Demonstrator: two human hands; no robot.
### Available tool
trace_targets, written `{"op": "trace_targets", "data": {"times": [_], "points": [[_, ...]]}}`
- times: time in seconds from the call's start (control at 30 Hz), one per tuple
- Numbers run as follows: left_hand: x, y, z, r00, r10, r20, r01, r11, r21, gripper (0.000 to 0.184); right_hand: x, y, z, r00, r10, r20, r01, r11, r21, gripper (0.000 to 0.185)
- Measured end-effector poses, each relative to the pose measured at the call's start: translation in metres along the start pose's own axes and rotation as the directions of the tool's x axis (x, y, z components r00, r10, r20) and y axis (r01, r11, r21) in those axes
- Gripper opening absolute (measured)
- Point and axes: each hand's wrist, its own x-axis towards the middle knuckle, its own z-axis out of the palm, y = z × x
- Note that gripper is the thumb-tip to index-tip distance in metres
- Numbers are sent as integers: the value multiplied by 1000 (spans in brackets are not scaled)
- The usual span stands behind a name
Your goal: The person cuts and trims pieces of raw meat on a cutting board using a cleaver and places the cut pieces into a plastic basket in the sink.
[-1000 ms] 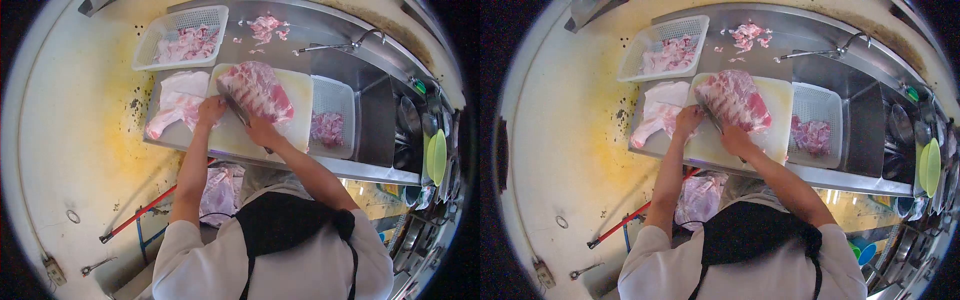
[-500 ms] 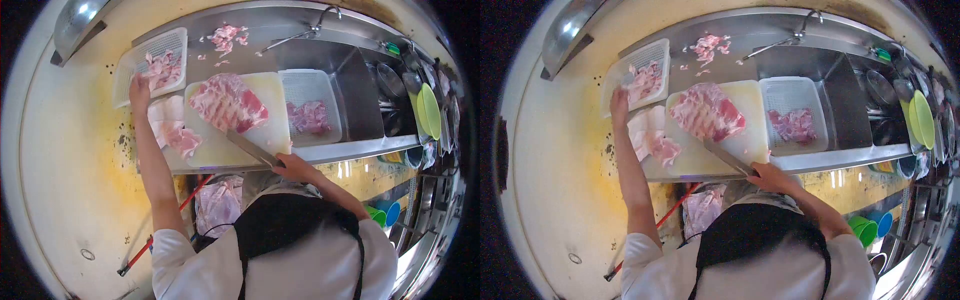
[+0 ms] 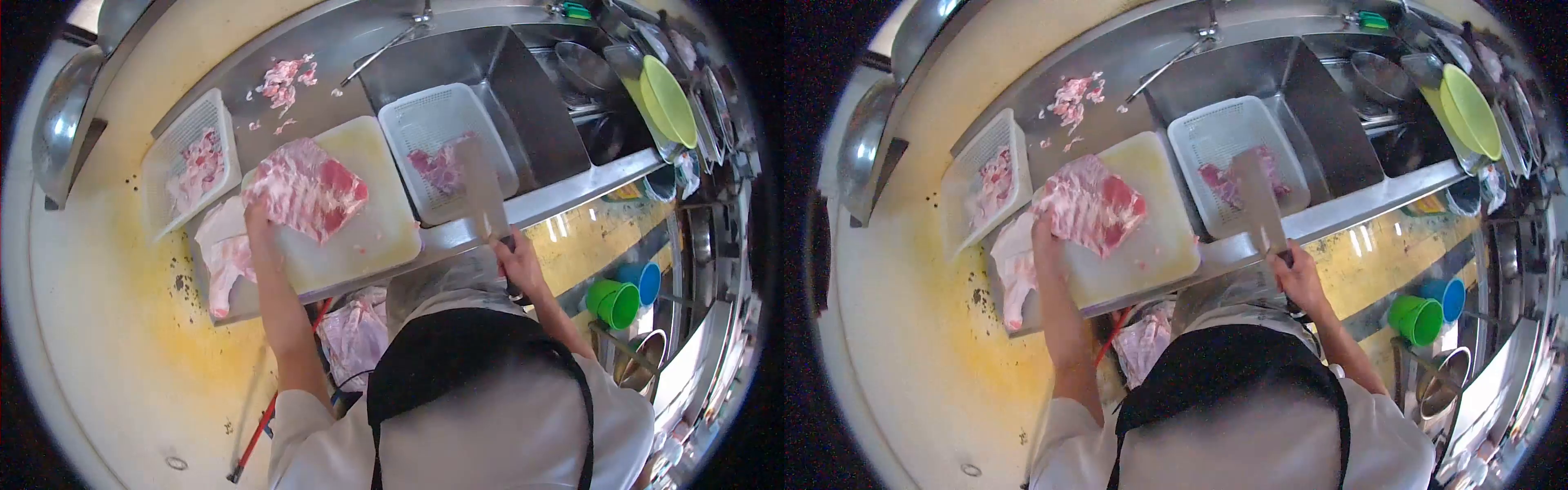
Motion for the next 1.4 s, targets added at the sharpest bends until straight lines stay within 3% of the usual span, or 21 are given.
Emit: {"op": "trace_targets", "data": {"times": [0.1, 0.2, 0.23, 0.33, 0.43, 0.53, 0.57, 0.63, 0.73, 0.77, 0.8, 0.87, 0.93, 0.97, 1.03, 1.07, 1.17, 1.27, 1.37, 1.4], "points": [[-38, 15, 50, 986, 154, -58, -149, 986, 72, 30, 10, 7, -14, 1000, 17, -10, -16, 995, 103, 21], [-46, 31, 66, 981, 160, -106, -158, 987, 25, 42, 19, 17, -26, 999, 33, 6, -34, 990, 137, 23], [-47, 41, 76, 978, 204, -50, -205, 979, -20, 48, 21, 13, -29, 999, 42, 23, -44, 989, 139, 23], [-81, 92, 137, 957, 281, -68, -271, 954, 129, 46, 35, 26, -34, 995, -19, 98, 3, 987, 163, 22], [-99, 133, 168, 912, 406, 60, -405, 868, 287, 37, 45, 10, -28, 981, -67, 184, 40, 988, 148, 21], [-141, 186, 154, 847, 317, 428, -500, 747, 437, 28, 59, 2, -25, 944, -119, 309, 82, 988, 131, 22], [-147, 189, 142, 811, 325, 486, -550, 706, 446, 23, 65, 6, -26, 924, -198, 329, 164, 978, 127, 25], [-159, 194, 111, 731, 330, 597, -646, 617, 450, 13, 75, 5, -26, 909, -186, 372, 162, 982, 96, 28], [-145, 151, 13, 789, 539, 295, -510, 307, 804, 8, 95, 12, -26, 840, -273, 468, 218, 961, 169, 31], [-141, 129, -14, 860, 502, 95, -255, 261, 931, 8, 96, 16, -27, 808, -311, 501, 234, 949, 212, 32], [-134, 104, -36, 869, 482, -114, 16, 203, 979, 7, 96, 11, -28, 817, -261, 514, 231, 965, 123, 34], [-116, 32, -82, 862, 507, -16, -223, 407, 886, 11, 97, -11, -24, 834, -176, 523, 241, 969, -58, 36], [-133, -20, -46, 815, 577, 46, -421, 536, 732, 27, 101, -18, -17, 797, -236, 556, 299, 954, -22, 32], [-118, -52, -37, 823, 567, -41, -351, 564, 747, 35, 103, -21, -14, 777, -265, 571, 326, 945, -5, 30], [-121, -68, 15, 806, 589, -64, -245, 430, 869, 45, 113, -24, -5, 734, -341, 587, 458, 887, -57, 32], [-138, -50, 58, 794, 608, 7, -201, 251, 947, 46, 119, -27, -1, 709, -378, 596, 522, 849, -82, 33], [-127, -74, 97, 592, 797, -118, 174, 16, 985, 50, 112, -93, 13, 724, -79, 685, 229, 964, -131, 31], [-97, -67, 83, 621, 783, 22, -83, 37, 996, 51, 131, -89, 47, 709, -296, 640, 510, 842, -176, 31], [-80, -46, 90, 789, 614, -17, -67, 114, 991, 51, 133, -103, 73, 667, -407, 624, 648, 731, -216, 29], [-76, -41, 91, 796, 604, -39, -56, 138, 989, 49, 132, -108, 81, 675, -399, 620, 646, 726, -236, 29]]}}
